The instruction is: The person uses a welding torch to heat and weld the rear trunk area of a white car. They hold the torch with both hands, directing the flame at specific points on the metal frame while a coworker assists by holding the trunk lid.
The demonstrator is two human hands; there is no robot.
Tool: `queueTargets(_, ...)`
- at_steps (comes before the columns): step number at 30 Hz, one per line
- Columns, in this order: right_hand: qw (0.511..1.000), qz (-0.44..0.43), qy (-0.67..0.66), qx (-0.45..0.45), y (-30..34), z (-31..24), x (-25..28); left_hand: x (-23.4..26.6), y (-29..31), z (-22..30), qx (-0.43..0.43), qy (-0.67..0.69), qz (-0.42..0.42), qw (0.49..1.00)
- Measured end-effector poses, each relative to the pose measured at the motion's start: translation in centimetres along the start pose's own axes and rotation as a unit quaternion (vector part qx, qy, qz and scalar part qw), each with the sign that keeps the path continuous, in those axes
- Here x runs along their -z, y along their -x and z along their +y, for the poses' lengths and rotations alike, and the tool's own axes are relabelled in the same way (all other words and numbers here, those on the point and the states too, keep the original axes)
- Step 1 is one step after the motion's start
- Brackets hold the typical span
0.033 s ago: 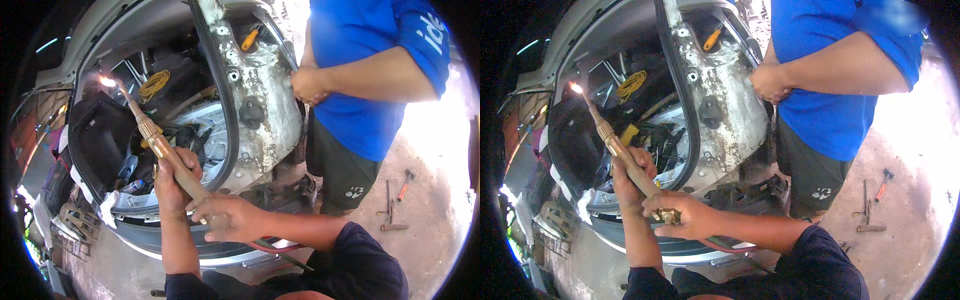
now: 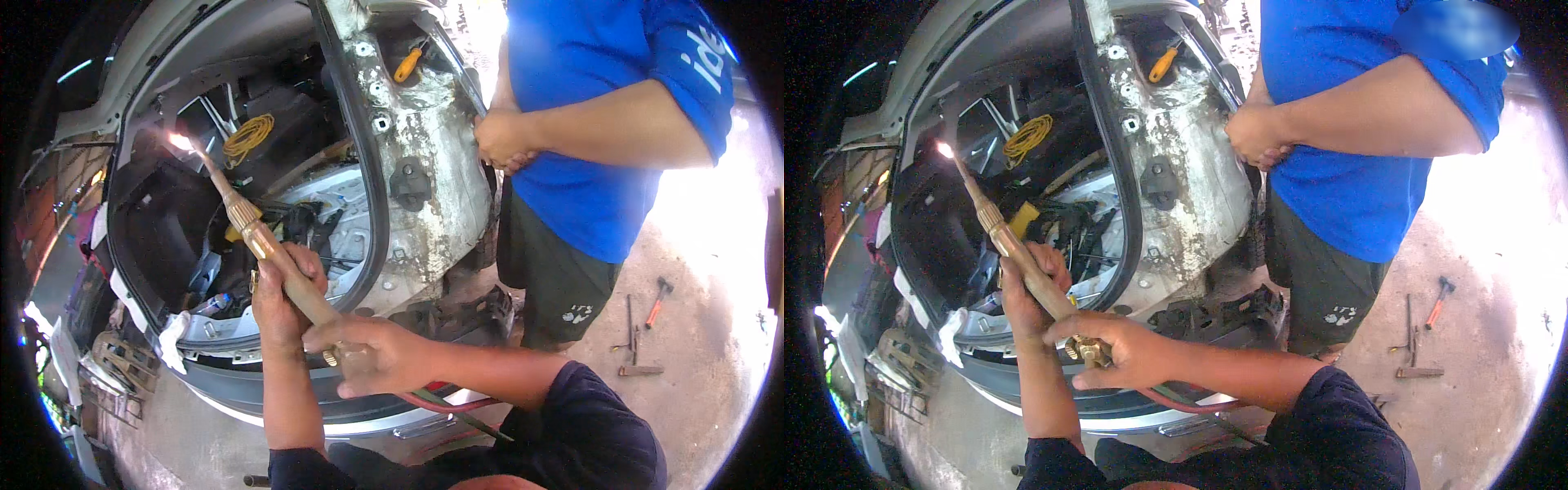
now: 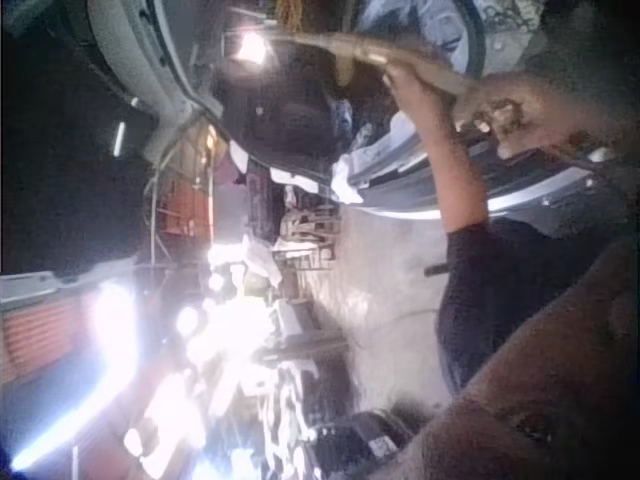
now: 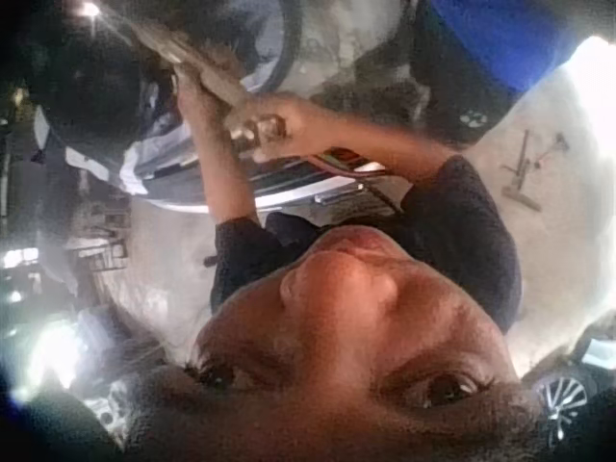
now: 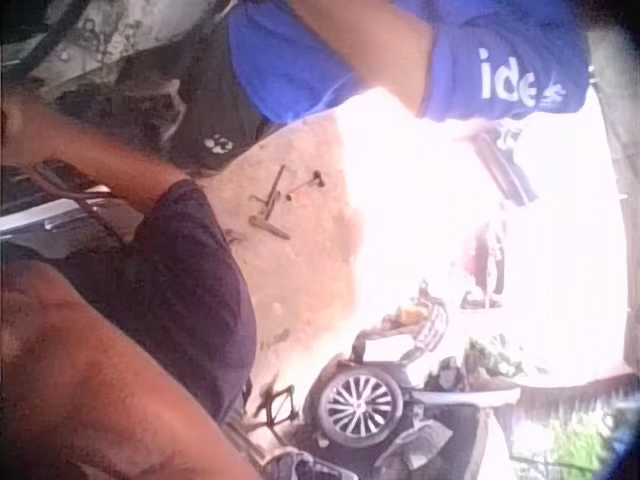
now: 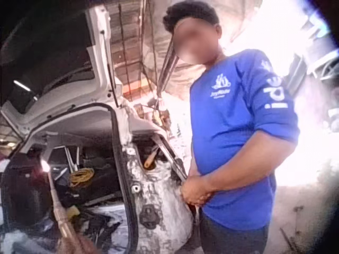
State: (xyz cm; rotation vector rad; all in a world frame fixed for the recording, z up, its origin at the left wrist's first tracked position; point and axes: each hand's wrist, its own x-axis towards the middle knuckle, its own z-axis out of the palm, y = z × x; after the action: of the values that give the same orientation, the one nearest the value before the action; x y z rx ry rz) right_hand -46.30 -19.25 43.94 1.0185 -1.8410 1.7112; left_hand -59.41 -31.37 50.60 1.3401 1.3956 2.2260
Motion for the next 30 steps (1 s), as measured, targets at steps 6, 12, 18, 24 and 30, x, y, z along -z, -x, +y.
queueTargets(6, 0.982, 0.045, 0.109, -0.15, -1.1, -2.5, 9.0, 7.6, 0.8, -5.6, -0.049, 0.111, -0.022, 0.992)
queueTargets(12, 0.57, 0.354, 0.742, 0.013, -8.5, -7.6, 29.5, 10.2, -0.8, -10.6, -0.026, 0.161, -0.043, 0.986)
queueTargets(18, 0.508, 0.23, 0.806, -0.197, -9.3, -7.9, 36.4, 10.8, -0.7, -11.0, -0.032, 0.145, -0.058, 0.987)
queueTargets(24, 0.615, 0.328, 0.699, -0.159, -10.5, -11.2, 35.1, 12.3, 0.7, -11.6, 0.008, 0.1, -0.044, 0.994)
queueTargets(30, 0.575, 0.31, 0.738, -0.17, -7.9, -11.5, 34.8, 11.3, 1.0, -10.2, 0.01, 0.094, 0.008, 0.995)
